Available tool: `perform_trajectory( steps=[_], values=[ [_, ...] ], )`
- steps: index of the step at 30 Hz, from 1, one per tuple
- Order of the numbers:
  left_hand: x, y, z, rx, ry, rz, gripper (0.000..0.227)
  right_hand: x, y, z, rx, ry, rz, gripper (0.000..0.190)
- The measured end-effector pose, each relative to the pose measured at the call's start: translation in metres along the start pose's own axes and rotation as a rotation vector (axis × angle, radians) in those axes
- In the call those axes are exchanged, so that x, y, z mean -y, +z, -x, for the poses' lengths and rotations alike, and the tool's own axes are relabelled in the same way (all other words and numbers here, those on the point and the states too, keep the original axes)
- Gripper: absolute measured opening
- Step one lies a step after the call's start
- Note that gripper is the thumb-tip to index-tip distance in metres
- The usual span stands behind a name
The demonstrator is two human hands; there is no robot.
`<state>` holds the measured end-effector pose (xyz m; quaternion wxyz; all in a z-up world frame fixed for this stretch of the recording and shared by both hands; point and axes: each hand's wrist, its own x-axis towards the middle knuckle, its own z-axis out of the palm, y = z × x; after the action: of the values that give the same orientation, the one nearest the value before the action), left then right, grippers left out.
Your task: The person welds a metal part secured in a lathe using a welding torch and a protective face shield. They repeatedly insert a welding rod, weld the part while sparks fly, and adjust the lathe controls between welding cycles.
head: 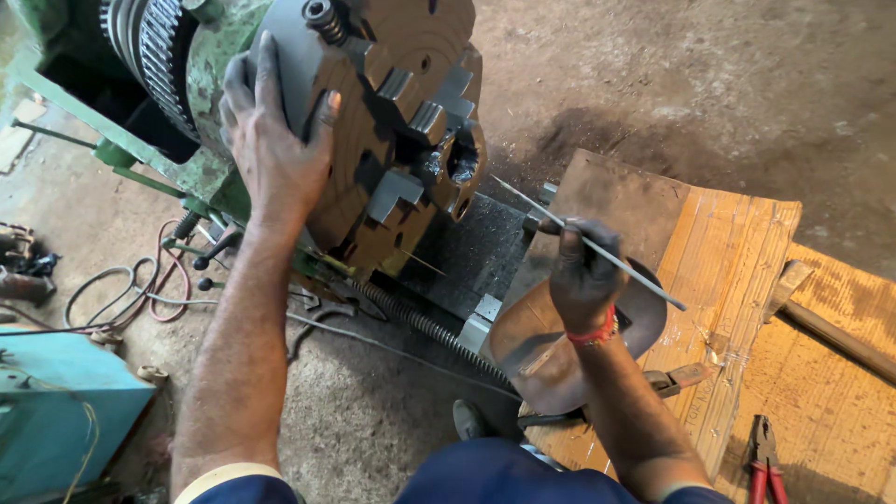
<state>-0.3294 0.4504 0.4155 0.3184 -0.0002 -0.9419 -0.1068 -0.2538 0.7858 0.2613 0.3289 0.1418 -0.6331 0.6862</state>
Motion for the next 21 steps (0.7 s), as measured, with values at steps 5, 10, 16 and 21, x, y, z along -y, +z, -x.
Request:
perform_trajectory(
  steps=[5,10,16,21],
  values=[
    [-0.015,-0.009,-0.01,-0.004,0.032,0.065,0.084,-0.041,0.047,-0.004,0.052,-0.011,-0.124,0.015],
    [-0.023,-0.014,-0.021,-0.002,0.026,0.124,0.079,-0.047,0.036,0.001,-0.139,-0.064,-0.155,0.006],
    [-0.024,-0.013,-0.033,-0.081,0.122,0.236,0.066,-0.041,0.041,-0.009,0.084,0.051,-0.161,0.016],
    [0.0,0.004,-0.024,0.045,-0.139,0.251,0.078,-0.017,0.0,-0.001,-0.097,0.259,0.003,0.014]
  ],
)
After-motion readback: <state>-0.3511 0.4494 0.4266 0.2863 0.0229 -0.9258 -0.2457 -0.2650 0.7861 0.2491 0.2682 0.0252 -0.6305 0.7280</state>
